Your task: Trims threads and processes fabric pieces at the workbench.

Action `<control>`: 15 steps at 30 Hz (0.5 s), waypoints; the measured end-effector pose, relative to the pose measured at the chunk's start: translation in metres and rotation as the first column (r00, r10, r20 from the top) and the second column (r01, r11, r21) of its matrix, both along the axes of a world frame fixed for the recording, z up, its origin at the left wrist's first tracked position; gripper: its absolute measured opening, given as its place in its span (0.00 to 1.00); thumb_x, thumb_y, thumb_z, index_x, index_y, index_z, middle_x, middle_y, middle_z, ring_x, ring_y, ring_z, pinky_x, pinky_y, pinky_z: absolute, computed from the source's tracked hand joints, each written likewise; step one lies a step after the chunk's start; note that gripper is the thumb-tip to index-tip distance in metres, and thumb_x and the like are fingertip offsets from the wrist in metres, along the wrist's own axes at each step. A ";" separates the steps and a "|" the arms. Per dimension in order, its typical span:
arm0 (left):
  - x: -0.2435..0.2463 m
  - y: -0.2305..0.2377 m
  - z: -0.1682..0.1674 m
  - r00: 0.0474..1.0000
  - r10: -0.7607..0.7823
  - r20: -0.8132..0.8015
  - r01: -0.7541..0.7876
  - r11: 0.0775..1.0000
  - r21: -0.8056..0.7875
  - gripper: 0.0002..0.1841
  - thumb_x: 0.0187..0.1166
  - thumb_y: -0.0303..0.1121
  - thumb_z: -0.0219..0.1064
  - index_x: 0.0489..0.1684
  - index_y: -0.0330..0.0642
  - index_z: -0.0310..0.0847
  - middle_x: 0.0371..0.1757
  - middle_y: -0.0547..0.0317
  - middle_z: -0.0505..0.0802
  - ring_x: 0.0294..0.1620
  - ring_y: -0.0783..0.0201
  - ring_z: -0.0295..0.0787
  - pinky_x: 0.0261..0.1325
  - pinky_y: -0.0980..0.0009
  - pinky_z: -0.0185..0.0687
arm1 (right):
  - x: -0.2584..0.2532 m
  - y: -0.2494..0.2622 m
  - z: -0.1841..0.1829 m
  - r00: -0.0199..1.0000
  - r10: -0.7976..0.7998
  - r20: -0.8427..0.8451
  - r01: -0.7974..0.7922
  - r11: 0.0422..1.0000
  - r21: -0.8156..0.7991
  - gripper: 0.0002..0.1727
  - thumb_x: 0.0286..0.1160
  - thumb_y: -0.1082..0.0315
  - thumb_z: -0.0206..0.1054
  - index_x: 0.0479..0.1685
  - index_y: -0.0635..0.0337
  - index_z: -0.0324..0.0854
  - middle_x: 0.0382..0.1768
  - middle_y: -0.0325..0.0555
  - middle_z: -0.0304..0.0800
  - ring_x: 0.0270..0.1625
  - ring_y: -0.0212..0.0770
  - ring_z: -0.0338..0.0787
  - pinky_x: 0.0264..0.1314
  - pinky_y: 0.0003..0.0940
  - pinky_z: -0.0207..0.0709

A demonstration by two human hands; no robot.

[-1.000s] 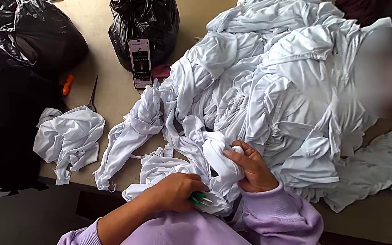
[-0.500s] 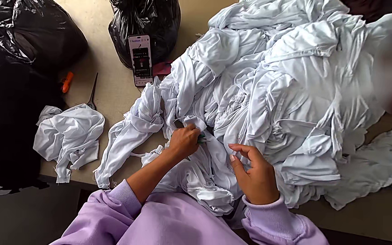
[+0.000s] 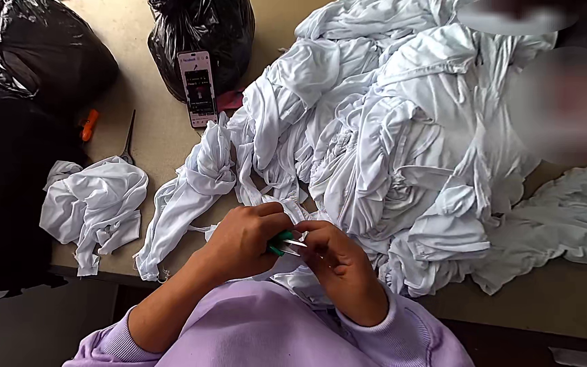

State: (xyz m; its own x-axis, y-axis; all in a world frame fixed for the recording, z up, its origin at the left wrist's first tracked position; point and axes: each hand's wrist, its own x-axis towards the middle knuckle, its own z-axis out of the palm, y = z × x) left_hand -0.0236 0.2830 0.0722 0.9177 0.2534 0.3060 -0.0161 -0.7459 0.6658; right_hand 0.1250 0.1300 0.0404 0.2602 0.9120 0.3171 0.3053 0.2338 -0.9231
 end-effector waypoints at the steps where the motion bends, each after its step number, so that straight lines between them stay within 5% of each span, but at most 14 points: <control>1: 0.001 -0.002 -0.001 1.000 -0.002 0.026 0.002 1.000 -0.005 0.05 0.70 0.30 0.68 0.31 0.41 0.89 0.29 0.62 0.86 0.28 0.70 0.82 0.27 0.72 0.76 | -0.001 -0.003 0.002 1.000 0.014 0.004 -0.014 1.000 -0.027 0.04 0.75 0.71 0.66 0.35 0.57 0.85 0.56 0.42 0.88 0.56 0.27 0.89 0.53 0.20 0.87; 8: 0.006 -0.013 -0.010 0.989 0.028 0.145 -0.018 0.997 -0.069 0.04 0.67 0.26 0.71 0.33 0.37 0.88 0.31 0.58 0.88 0.32 0.69 0.85 0.33 0.74 0.80 | 0.000 -0.017 0.005 0.992 -0.048 -0.118 0.037 0.995 -0.098 0.10 0.73 0.72 0.65 0.41 0.55 0.94 0.51 0.37 0.95 0.56 0.29 0.92 0.58 0.22 0.87; 11: 0.006 -0.016 -0.008 0.992 0.077 0.097 -0.064 0.989 -0.135 0.11 0.68 0.26 0.71 0.46 0.33 0.85 0.34 0.58 0.88 0.31 0.70 0.83 0.35 0.76 0.81 | 0.002 -0.021 0.005 0.978 -0.034 -0.206 0.014 0.995 -0.097 0.10 0.73 0.67 0.68 0.45 0.52 0.94 0.53 0.36 0.94 0.59 0.30 0.91 0.60 0.24 0.86; 13: 0.002 -0.014 -0.003 0.995 0.095 0.015 -0.091 0.982 -0.166 0.19 0.77 0.35 0.71 0.59 0.32 0.79 0.38 0.57 0.88 0.37 0.69 0.84 0.43 0.71 0.84 | 0.004 -0.022 0.006 0.955 -0.052 -0.292 0.030 0.996 -0.082 0.09 0.75 0.63 0.71 0.47 0.50 0.95 0.52 0.34 0.95 0.55 0.29 0.92 0.57 0.24 0.87; 15: -0.003 -0.011 0.002 0.994 0.094 -0.051 -0.101 0.981 -0.163 0.21 0.83 0.44 0.65 0.61 0.34 0.78 0.43 0.57 0.88 0.44 0.68 0.85 0.51 0.69 0.83 | 0.004 -0.021 0.006 0.945 -0.136 -0.298 0.123 0.990 -0.063 0.08 0.73 0.66 0.74 0.46 0.50 0.95 0.50 0.33 0.95 0.49 0.28 0.93 0.53 0.22 0.89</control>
State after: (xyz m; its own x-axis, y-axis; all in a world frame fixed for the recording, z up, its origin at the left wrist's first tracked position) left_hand -0.0269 0.2723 0.0739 0.8976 0.3857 0.2134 0.0823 -0.6223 0.7784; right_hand 0.1287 0.1088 0.0467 0.4545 0.8750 0.1667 0.0365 0.1688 -0.9850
